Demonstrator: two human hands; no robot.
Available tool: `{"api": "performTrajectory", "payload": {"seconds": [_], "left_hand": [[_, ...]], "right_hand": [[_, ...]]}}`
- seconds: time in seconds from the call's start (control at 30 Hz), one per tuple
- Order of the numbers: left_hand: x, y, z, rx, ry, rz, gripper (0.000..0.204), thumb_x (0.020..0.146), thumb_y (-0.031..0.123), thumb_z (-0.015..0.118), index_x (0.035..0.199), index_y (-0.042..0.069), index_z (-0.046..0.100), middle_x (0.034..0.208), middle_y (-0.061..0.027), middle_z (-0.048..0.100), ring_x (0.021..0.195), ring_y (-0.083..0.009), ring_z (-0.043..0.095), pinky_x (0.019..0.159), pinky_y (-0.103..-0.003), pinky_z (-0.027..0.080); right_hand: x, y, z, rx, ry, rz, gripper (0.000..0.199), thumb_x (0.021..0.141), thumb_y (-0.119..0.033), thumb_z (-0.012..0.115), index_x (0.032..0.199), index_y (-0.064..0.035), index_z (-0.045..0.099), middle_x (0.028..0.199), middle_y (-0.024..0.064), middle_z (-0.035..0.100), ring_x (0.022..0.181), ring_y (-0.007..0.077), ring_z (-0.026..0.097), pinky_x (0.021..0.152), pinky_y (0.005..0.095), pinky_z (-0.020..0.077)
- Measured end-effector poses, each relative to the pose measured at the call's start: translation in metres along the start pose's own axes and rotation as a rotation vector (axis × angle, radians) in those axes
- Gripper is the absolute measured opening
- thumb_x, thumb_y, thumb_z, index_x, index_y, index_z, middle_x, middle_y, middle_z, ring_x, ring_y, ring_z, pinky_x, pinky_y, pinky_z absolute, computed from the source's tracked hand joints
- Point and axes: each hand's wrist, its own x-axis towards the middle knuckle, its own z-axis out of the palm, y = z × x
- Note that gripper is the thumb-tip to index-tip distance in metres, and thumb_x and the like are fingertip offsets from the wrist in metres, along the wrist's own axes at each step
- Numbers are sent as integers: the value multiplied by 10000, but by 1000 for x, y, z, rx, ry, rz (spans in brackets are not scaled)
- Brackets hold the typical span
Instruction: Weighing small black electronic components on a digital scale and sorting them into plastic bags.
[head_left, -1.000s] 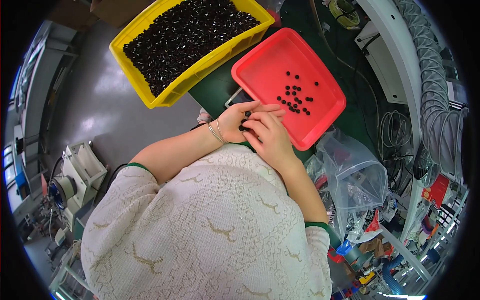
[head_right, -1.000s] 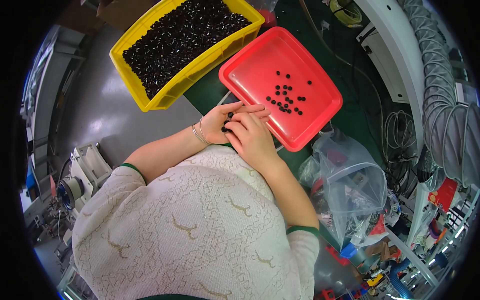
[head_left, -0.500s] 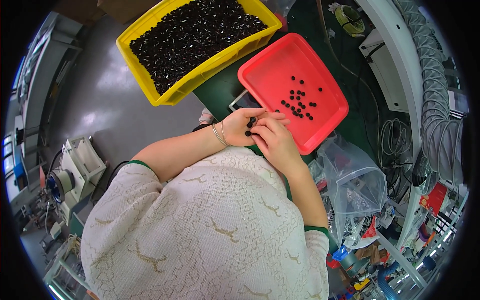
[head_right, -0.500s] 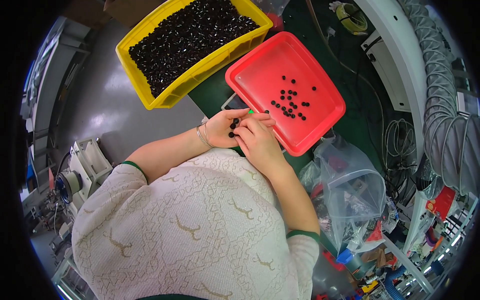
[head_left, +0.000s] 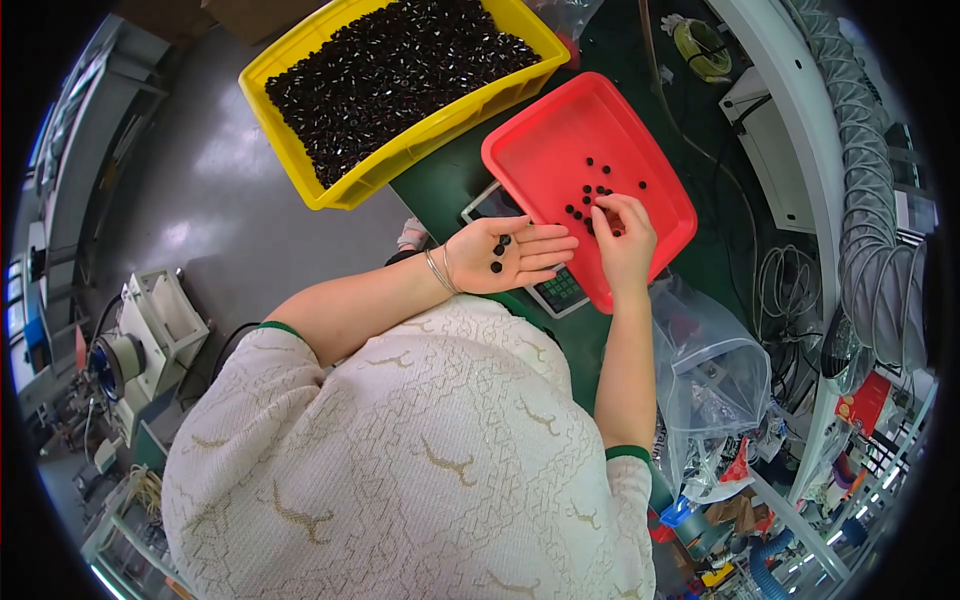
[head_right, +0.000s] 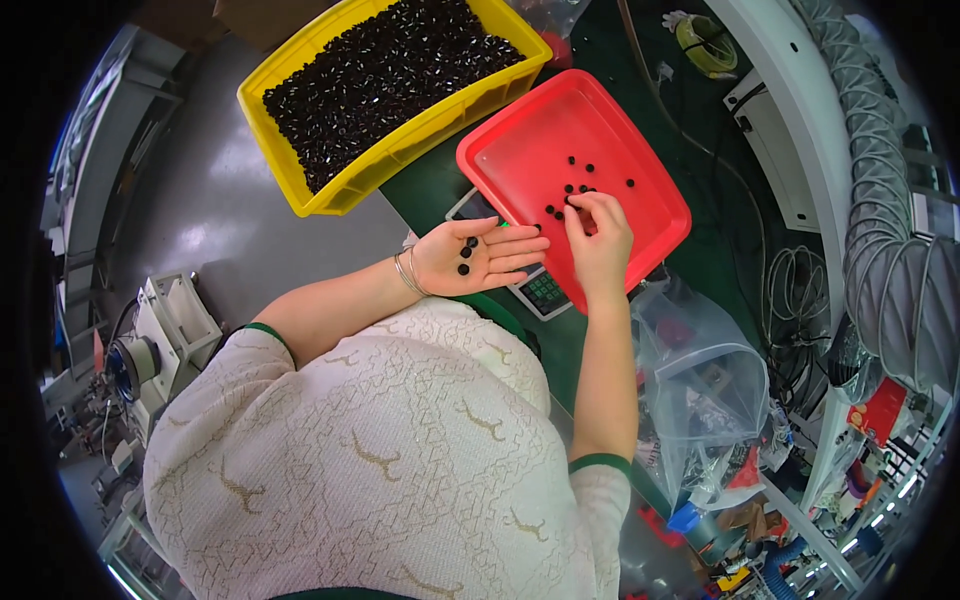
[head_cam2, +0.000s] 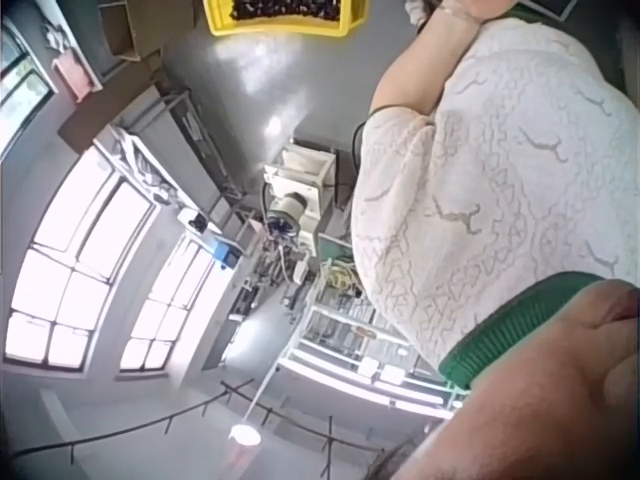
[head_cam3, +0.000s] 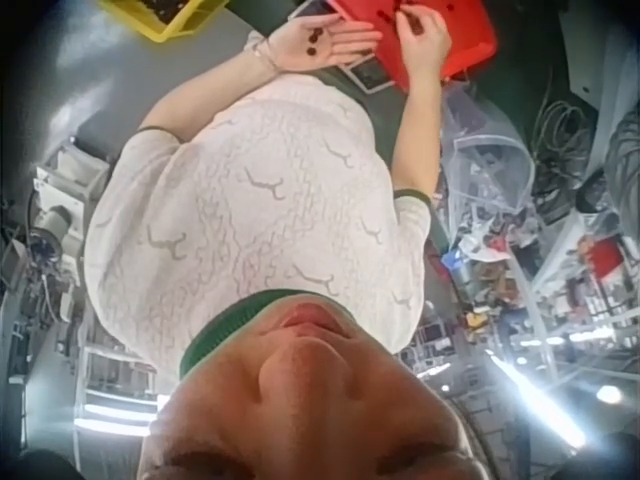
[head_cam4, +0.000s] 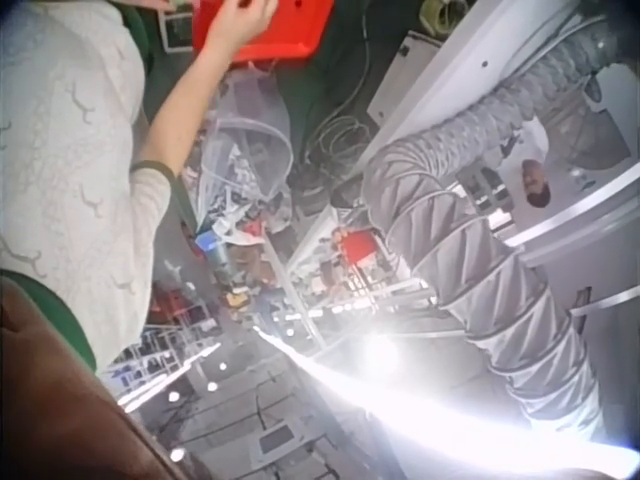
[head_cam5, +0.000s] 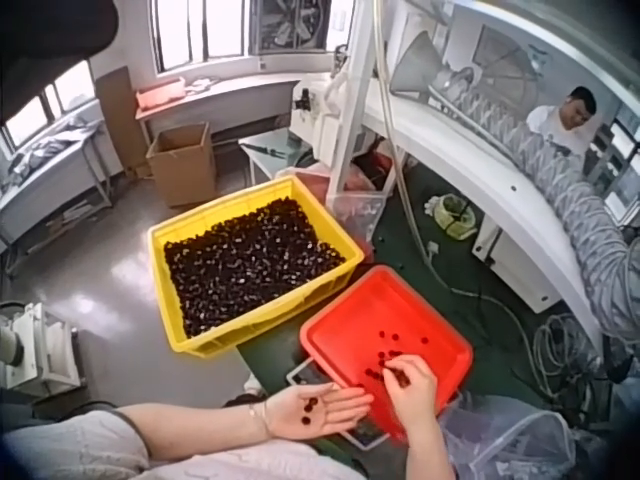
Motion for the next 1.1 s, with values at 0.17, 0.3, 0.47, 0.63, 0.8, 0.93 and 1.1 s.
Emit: {"api": "performTrajectory", "payload": {"seconds": [0.17,0.3,0.47,0.63,0.8,0.93,1.1], "left_hand": [[1,1,-12,23,9,40,512,995,348,347,1367,1,399,1441,-143,383,1350,-268,343,1109,-434,282],[7,0,-23,-20,-123,11,557,997,417,298,1364,12,403,1427,-144,397,1325,-261,372,1108,-413,277],[4,-2,-13,28,51,15,607,994,463,263,1365,0,392,1407,-145,415,1319,-241,376,1103,-397,278],[7,-1,-20,52,57,-57,525,991,456,312,1261,31,462,1290,-111,491,1215,-230,456,1051,-404,336],[10,0,-13,29,81,-88,471,990,441,348,1168,45,529,1170,-88,569,1107,-217,533,999,-410,394],[7,0,8,64,54,-92,496,989,433,354,1208,13,503,1217,-111,553,1151,-225,516,1029,-398,372],[11,1,-2,78,-5,-96,542,988,421,359,1295,-19,439,1343,-159,473,1256,-243,452,1076,-389,325]], "right_hand": [[-7,-38,9,-105,-22,-162,184,773,-12,673,956,-23,657,1014,73,612,853,181,613,702,299,501],[-27,-72,26,-89,-261,-345,214,746,-41,682,958,-53,663,1011,83,604,908,252,597,774,362,485],[-34,-66,36,-118,-385,-374,213,739,-71,695,947,-65,651,947,70,592,836,252,590,695,375,480],[-35,-62,35,-104,-404,-378,185,741,-69,692,919,-60,639,894,64,590,811,252,595,666,365,478],[-36,-56,35,-80,-383,-381,164,742,-57,686,894,-49,623,872,68,595,809,255,601,669,368,482],[-42,-57,40,-100,-291,-448,167,730,-42,694,885,-47,632,911,71,619,826,260,611,693,361,491],[-45,-55,40,-57,-260,-453,189,704,-18,706,881,-42,647,918,92,635,849,284,617,747,365,502]]}}
